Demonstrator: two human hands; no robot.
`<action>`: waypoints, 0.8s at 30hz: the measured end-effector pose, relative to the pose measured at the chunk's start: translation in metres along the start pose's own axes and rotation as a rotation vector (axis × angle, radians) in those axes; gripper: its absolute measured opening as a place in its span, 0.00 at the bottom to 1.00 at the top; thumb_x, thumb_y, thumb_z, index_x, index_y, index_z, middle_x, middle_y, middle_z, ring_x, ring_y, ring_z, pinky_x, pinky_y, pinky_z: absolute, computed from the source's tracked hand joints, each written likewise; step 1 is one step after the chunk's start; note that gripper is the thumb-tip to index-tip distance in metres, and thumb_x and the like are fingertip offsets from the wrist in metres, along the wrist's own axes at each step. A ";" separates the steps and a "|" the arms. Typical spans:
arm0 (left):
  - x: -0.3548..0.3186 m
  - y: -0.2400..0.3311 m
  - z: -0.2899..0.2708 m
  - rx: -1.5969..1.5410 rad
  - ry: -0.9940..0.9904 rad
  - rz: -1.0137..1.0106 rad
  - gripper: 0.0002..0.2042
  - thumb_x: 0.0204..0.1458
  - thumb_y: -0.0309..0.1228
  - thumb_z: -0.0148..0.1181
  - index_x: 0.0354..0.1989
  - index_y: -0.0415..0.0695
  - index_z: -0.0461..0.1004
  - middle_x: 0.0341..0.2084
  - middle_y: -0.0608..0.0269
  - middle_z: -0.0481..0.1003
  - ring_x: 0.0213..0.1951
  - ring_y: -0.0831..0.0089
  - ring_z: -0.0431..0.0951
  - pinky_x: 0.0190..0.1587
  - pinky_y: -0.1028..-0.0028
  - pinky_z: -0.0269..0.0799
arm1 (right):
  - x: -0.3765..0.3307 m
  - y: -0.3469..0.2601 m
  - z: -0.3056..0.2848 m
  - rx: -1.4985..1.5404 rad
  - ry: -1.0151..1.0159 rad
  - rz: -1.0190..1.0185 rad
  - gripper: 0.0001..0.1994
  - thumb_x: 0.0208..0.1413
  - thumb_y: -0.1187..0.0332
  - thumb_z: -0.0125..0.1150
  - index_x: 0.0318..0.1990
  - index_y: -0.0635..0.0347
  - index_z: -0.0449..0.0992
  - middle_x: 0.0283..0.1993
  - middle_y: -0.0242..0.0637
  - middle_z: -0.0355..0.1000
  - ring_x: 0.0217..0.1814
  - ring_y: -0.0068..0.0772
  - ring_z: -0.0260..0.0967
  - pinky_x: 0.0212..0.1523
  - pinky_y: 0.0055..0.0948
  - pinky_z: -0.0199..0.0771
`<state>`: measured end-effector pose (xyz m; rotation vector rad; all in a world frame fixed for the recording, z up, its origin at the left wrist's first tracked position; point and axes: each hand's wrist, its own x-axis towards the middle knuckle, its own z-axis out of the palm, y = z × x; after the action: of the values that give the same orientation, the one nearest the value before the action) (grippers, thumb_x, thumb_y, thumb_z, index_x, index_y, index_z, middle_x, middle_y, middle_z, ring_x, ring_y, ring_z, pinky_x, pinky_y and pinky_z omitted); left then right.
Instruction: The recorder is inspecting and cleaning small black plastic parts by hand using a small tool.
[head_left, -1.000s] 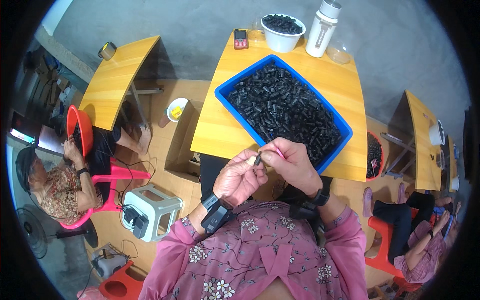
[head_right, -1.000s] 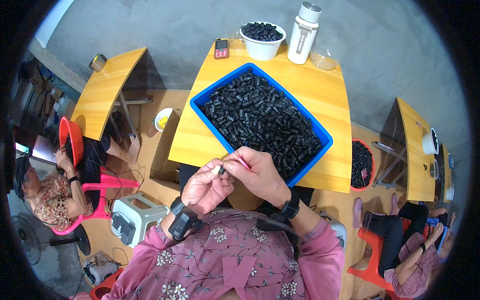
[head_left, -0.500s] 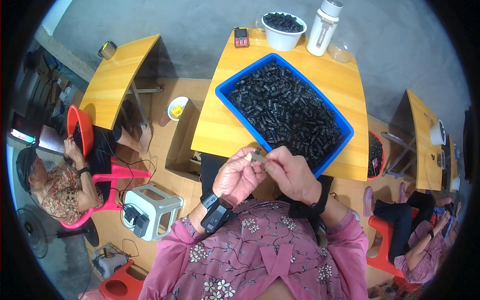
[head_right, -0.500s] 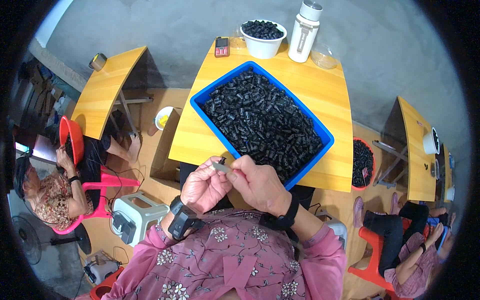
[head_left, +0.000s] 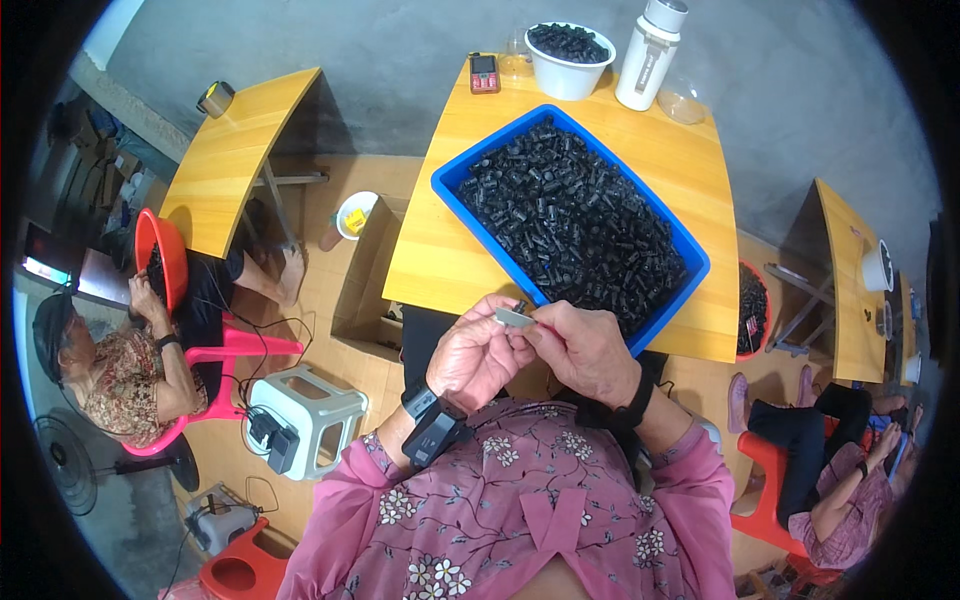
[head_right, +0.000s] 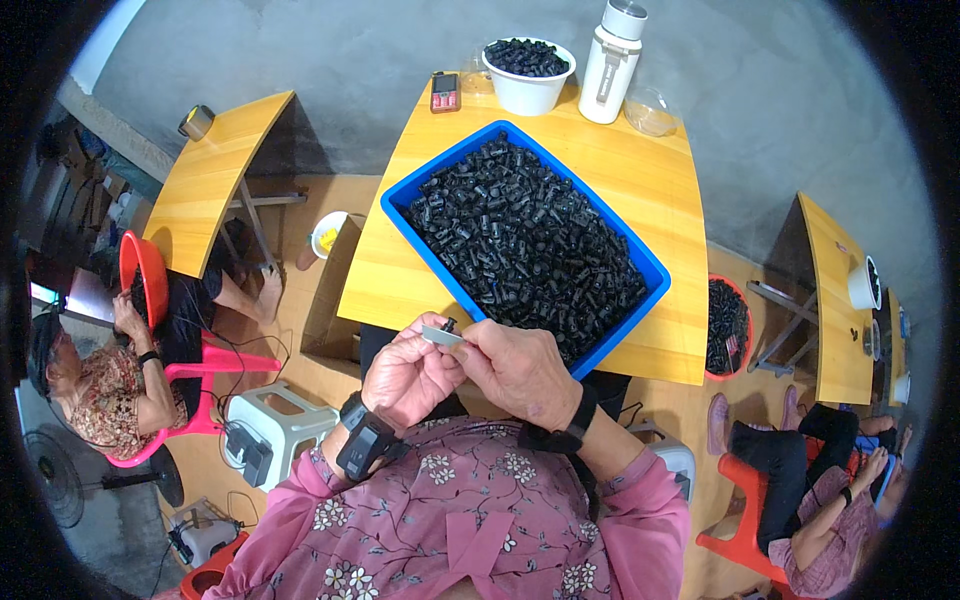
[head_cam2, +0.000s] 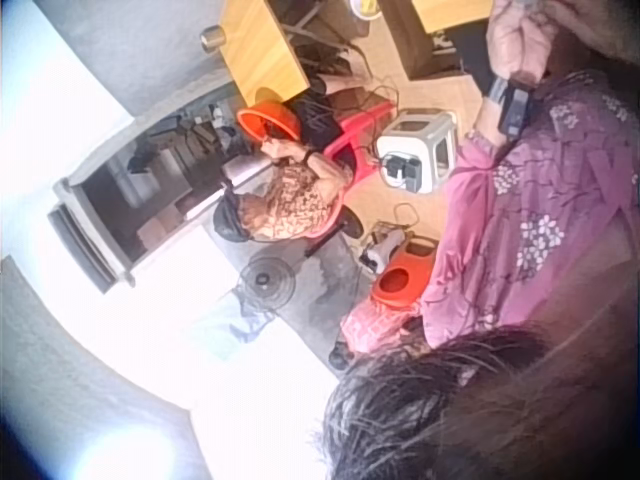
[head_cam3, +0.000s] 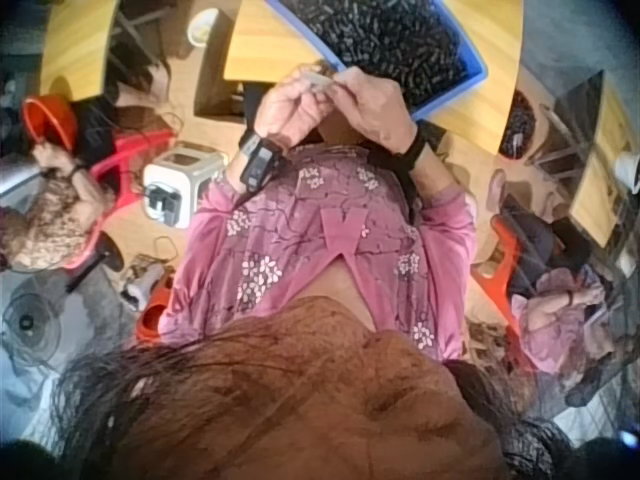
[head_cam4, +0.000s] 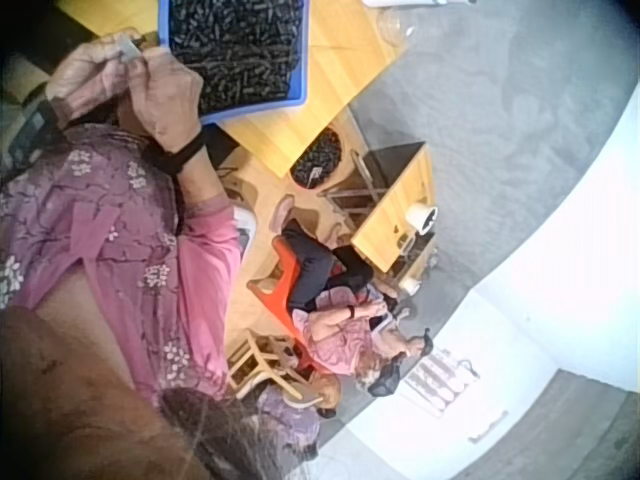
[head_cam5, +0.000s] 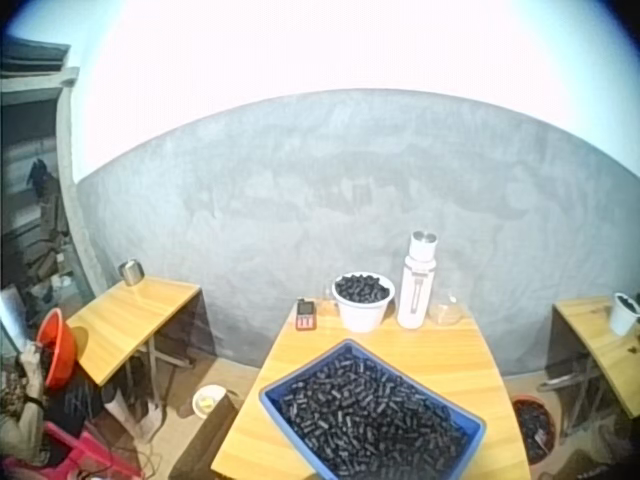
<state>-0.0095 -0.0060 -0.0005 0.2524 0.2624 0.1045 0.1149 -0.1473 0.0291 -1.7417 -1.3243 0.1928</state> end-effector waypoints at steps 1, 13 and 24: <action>0.000 0.000 0.000 0.001 0.009 -0.004 0.11 0.58 0.25 0.53 0.48 0.42 0.69 0.41 0.60 0.74 0.42 0.70 0.73 0.50 0.66 0.71 | 0.000 0.000 -0.001 -0.005 -0.009 -0.001 0.06 0.57 0.71 0.62 0.39 0.59 0.71 0.28 0.43 0.75 0.28 0.45 0.76 0.27 0.34 0.75; -0.001 -0.001 0.002 0.013 -0.014 0.076 0.08 0.58 0.25 0.56 0.46 0.43 0.72 0.40 0.59 0.75 0.42 0.68 0.76 0.53 0.63 0.72 | 0.001 -0.003 -0.002 0.129 0.002 0.059 0.06 0.59 0.70 0.60 0.39 0.60 0.71 0.27 0.42 0.75 0.27 0.41 0.77 0.27 0.32 0.74; -0.001 -0.001 0.001 0.014 0.043 0.090 0.10 0.57 0.25 0.57 0.47 0.43 0.72 0.41 0.60 0.75 0.43 0.66 0.75 0.55 0.59 0.71 | 0.005 -0.001 0.010 0.005 0.053 -0.075 0.08 0.57 0.68 0.62 0.38 0.58 0.70 0.25 0.40 0.73 0.25 0.43 0.75 0.25 0.36 0.73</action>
<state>-0.0103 -0.0076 0.0006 0.2766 0.2943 0.1974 0.1104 -0.1378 0.0257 -1.6787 -1.3470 0.1060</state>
